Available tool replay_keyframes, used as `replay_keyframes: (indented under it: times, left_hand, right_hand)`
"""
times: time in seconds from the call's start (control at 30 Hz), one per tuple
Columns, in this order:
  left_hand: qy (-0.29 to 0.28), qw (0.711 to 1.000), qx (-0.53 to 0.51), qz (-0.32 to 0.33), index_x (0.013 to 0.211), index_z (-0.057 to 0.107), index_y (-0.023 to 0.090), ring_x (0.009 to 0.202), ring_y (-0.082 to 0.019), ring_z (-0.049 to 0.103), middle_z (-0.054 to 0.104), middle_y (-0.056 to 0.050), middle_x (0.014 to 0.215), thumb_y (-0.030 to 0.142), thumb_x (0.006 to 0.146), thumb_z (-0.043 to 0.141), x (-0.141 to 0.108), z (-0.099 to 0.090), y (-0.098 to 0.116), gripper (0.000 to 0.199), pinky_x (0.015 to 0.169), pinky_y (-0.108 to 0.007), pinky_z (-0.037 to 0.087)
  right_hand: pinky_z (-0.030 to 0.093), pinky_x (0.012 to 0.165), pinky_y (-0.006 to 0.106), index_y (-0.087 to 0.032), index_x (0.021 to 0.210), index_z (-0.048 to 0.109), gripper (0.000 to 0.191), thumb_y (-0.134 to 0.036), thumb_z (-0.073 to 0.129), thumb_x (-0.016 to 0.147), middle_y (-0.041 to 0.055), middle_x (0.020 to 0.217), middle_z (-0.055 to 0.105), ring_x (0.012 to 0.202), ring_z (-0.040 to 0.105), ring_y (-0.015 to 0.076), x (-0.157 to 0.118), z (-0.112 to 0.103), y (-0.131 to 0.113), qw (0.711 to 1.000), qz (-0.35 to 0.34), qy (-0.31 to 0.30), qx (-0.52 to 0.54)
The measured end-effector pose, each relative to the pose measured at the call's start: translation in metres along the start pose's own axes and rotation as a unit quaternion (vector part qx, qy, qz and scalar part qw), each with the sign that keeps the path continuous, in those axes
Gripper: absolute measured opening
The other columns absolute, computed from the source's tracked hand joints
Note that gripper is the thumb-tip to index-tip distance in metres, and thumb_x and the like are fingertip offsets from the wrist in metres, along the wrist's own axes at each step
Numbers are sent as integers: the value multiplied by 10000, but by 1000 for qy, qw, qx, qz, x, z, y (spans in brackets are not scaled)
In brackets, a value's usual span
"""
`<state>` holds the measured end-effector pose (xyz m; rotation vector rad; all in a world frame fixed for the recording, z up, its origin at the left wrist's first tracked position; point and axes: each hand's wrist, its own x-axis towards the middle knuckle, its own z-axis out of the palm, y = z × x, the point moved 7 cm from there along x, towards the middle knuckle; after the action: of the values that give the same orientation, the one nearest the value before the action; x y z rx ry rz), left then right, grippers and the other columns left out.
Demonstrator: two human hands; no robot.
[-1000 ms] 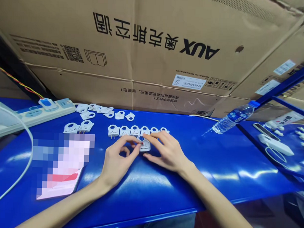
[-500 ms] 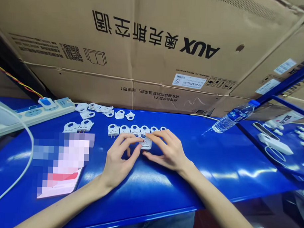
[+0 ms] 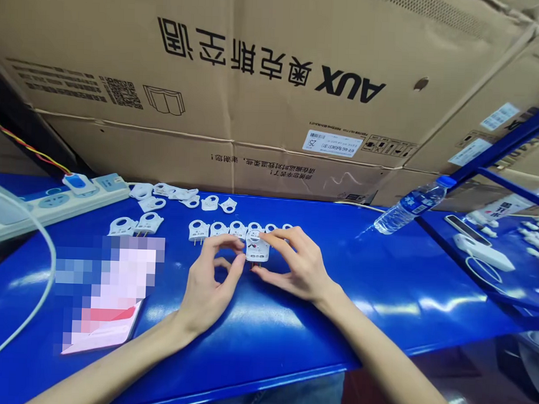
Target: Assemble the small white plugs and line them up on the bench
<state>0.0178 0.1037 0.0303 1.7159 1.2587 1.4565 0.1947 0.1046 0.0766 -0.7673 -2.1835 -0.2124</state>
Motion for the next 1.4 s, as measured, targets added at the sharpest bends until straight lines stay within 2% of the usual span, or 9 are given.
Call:
replay_keyframes:
  times: [0.07,0.17,0.23,0.33,0.53,0.87,1.13,1.3,1.4]
  left_hand:
    - [-13,999,1,-30,1110,627,241,998,-179,698,693,-35,1072,354,985,633,1,1,-3,169,700,-251,609]
    - [-30,997,1,-66,981,665,227,848,-148,671,687,-14,981,410,973,643,2,1,-7,185,669,-244,595]
    - [-28,996,1,-83,958,674,224,791,-135,651,686,-7,958,428,951,672,3,1,-8,204,645,-238,586]
    - [-21,996,4,-89,962,695,228,824,-147,660,705,-10,958,429,937,689,4,0,-9,203,639,-234,588]
    - [-7,998,55,-23,981,741,245,851,-147,688,755,-12,993,365,965,669,5,-2,2,141,650,-230,582]
    - [-3,993,94,71,1022,723,242,810,-126,680,740,-12,1000,278,1005,622,4,-2,13,109,643,-230,570]
    - [-4,992,95,88,1006,744,255,793,-128,681,743,-2,982,283,992,654,7,-4,18,95,633,-232,571]
    - [2,990,101,102,999,739,245,772,-131,686,743,-3,973,266,997,639,7,-5,20,102,627,-235,572]
    - [4,987,113,112,1016,724,243,769,-124,683,734,-2,981,248,1003,627,6,-4,21,97,649,-236,577]
  right_hand:
    - [595,830,382,-193,1343,632,463,-441,738,966,124,1159,752,985,703,239,0,2,-1,1000,-6,-9,1]
    - [596,849,385,-181,1337,637,446,-435,720,979,128,1164,752,996,699,239,-1,5,-3,999,-19,-30,2]
    - [595,858,383,-170,1326,642,426,-422,708,989,128,1159,752,1002,697,237,-1,6,-3,999,-26,-40,3]
    - [592,856,373,-155,1310,650,401,-401,698,997,128,1149,752,995,692,232,-1,7,-4,998,-33,-47,5]
    - [596,871,372,-181,1327,646,396,-411,678,1007,120,1164,752,1019,697,233,-1,8,-3,998,-31,-51,2]
    - [605,871,379,-212,1356,647,408,-434,664,1014,122,1162,755,1025,705,237,0,8,-3,998,-21,-65,9]
    - [604,865,374,-160,1331,637,411,-391,700,997,134,1165,747,1012,697,233,-1,7,-6,998,-35,-46,17]
    - [606,873,372,-211,1352,638,403,-420,676,1010,115,1167,751,1027,699,231,-2,10,-4,998,-20,-65,10]
    - [609,864,376,-188,1348,640,413,-420,679,1008,124,1167,752,1021,700,235,-2,9,-5,998,-27,-57,10]
